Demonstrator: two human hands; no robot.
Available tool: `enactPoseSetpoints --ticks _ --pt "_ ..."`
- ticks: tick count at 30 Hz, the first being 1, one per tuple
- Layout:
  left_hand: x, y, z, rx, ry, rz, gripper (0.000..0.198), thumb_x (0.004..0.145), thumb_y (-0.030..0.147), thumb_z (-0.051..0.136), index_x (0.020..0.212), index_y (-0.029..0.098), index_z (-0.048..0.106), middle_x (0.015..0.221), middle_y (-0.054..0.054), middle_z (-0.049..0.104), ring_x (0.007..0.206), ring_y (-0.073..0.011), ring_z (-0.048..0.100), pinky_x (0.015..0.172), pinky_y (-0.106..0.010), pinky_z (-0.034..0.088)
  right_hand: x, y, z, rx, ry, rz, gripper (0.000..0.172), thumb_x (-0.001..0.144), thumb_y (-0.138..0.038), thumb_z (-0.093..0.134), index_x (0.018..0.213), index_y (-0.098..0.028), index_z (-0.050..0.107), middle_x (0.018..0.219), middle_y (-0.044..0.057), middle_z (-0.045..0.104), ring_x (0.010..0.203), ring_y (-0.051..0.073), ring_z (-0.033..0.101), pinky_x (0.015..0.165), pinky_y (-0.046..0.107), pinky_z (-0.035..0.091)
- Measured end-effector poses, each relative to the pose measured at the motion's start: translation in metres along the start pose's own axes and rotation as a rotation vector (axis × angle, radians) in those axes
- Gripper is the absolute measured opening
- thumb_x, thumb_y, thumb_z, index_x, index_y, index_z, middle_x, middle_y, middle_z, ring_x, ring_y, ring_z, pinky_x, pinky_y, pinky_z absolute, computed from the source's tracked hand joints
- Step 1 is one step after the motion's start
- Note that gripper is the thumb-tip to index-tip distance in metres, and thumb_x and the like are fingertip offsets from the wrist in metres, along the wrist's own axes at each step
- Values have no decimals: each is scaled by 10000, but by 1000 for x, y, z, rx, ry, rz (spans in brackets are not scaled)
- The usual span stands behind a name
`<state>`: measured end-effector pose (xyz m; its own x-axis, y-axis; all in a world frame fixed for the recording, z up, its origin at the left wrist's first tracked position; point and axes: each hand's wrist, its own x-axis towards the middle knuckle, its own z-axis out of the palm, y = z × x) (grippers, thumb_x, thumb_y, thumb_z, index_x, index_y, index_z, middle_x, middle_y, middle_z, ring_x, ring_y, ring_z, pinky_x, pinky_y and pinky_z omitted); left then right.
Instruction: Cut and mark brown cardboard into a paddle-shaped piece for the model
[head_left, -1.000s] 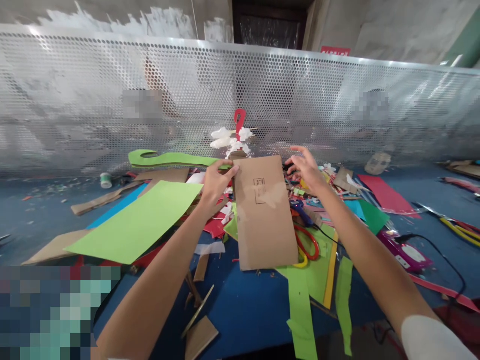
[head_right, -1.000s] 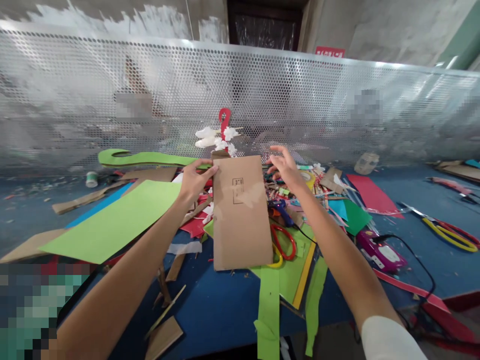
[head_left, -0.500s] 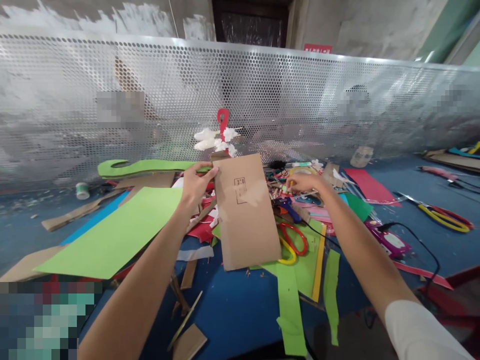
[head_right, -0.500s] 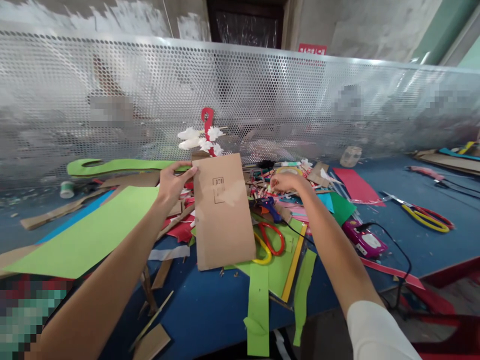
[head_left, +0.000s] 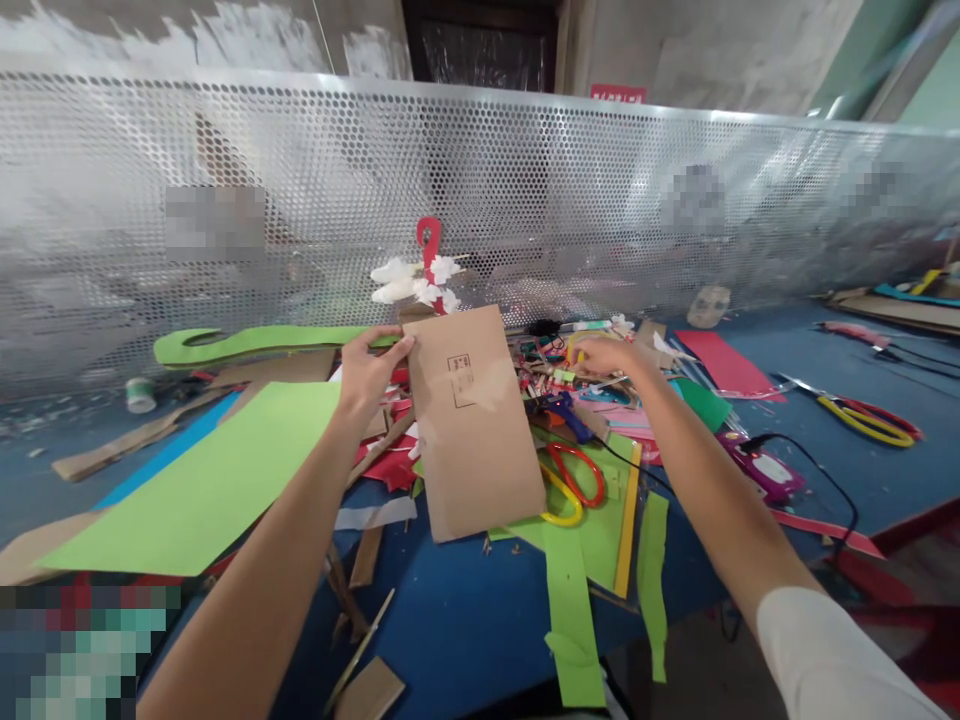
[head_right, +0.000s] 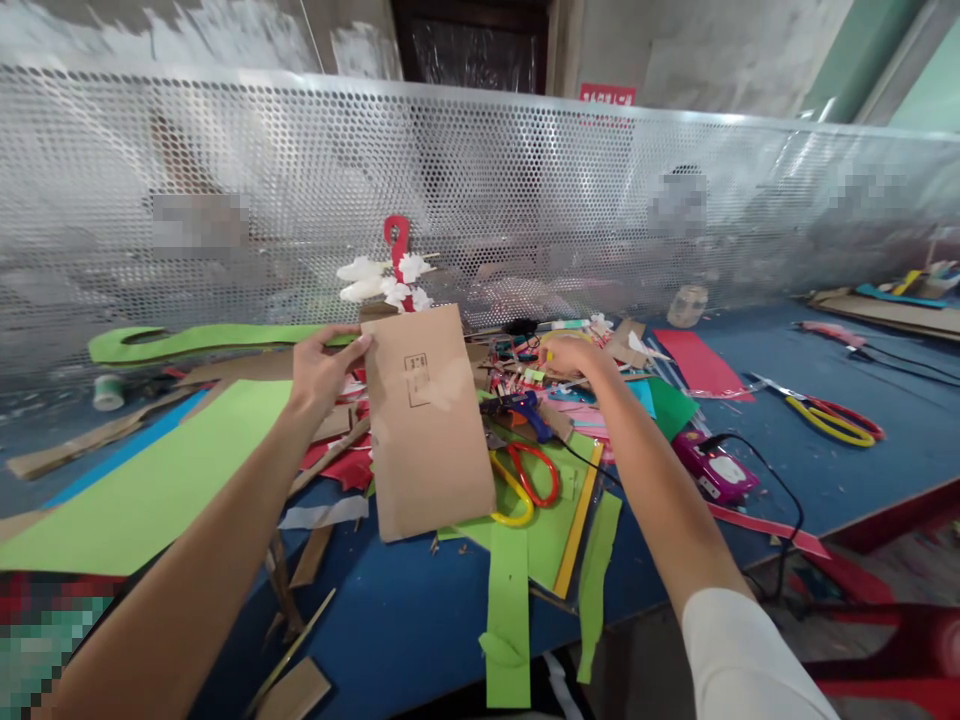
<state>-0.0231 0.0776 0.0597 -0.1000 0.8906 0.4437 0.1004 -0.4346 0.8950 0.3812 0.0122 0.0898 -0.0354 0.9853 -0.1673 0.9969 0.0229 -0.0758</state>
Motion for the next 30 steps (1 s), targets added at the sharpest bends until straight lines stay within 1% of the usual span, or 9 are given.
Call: enactPoseSetpoints --ticks 7,10,13,16,19,22,26,28,30 --pt "-1 -2 -3 -2 -1 -7 493 652 520 906 999 185 804 891 -55 788 774 -217 752 790 -353 659 15 -23 20 -40 118 -81 263 1009 -260 625 1213 -265 791 1180 54 828 993 225 758 771 275 466" --pt "1 -4 -4 7 -1 -2 492 655 514 907 1004 183 803 865 -54 780 757 -215 744 769 -345 648 21 -25 29 -58 124 -100 265 1003 -241 626 1184 -289 814 1218 46 827 1052 237 762 809 284 480" --pt "3 -7 -6 12 3 3 487 655 513 912 1001 186 806 851 -56 774 743 -216 739 761 -348 644 24 -23 36 -74 130 -96 323 983 -217 640 1248 -301 805 1311 58 806 1162 268 748 880 306 502" --pt "5 -9 -7 25 8 25 475 663 524 908 991 196 807 876 -57 775 759 -214 740 782 -349 645 24 -23 37 -90 148 -63 357 974 -219 651 1304 -270 778 1347 102 788 1213 318 730 917 351 518" --pt "5 -8 -6 28 17 23 487 650 529 909 984 191 802 871 -60 770 771 -217 737 784 -346 640 21 -28 31 -72 156 -84 334 1014 -291 631 1322 -279 759 1345 112 786 1184 311 735 910 350 523" --pt "5 -7 -5 37 19 35 488 647 520 903 979 181 794 876 -64 764 793 -220 735 785 -342 634 14 -40 21 58 27 -253 309 1017 -377 653 1277 -264 773 1228 91 820 1065 267 760 837 309 523" --pt "7 -10 -6 48 0 51 482 674 512 877 1001 168 794 925 -70 769 803 -212 730 778 -331 624 7 -54 15 123 -196 -470 286 954 -470 737 1090 -226 796 1058 66 831 932 250 756 762 302 505" --pt "9 -13 -7 48 -1 69 477 681 510 869 998 162 796 966 -80 777 835 -216 731 794 -331 624 6 -56 16 103 -232 -519 305 922 -489 778 1059 -217 778 1026 63 823 899 243 745 749 301 498" --pt "10 -14 -6 50 0 69 480 682 510 865 1003 161 797 988 -85 782 863 -222 735 809 -331 624 7 -55 18 67 -231 -505 333 876 -475 831 1073 -216 759 1021 61 816 883 245 740 730 300 491"
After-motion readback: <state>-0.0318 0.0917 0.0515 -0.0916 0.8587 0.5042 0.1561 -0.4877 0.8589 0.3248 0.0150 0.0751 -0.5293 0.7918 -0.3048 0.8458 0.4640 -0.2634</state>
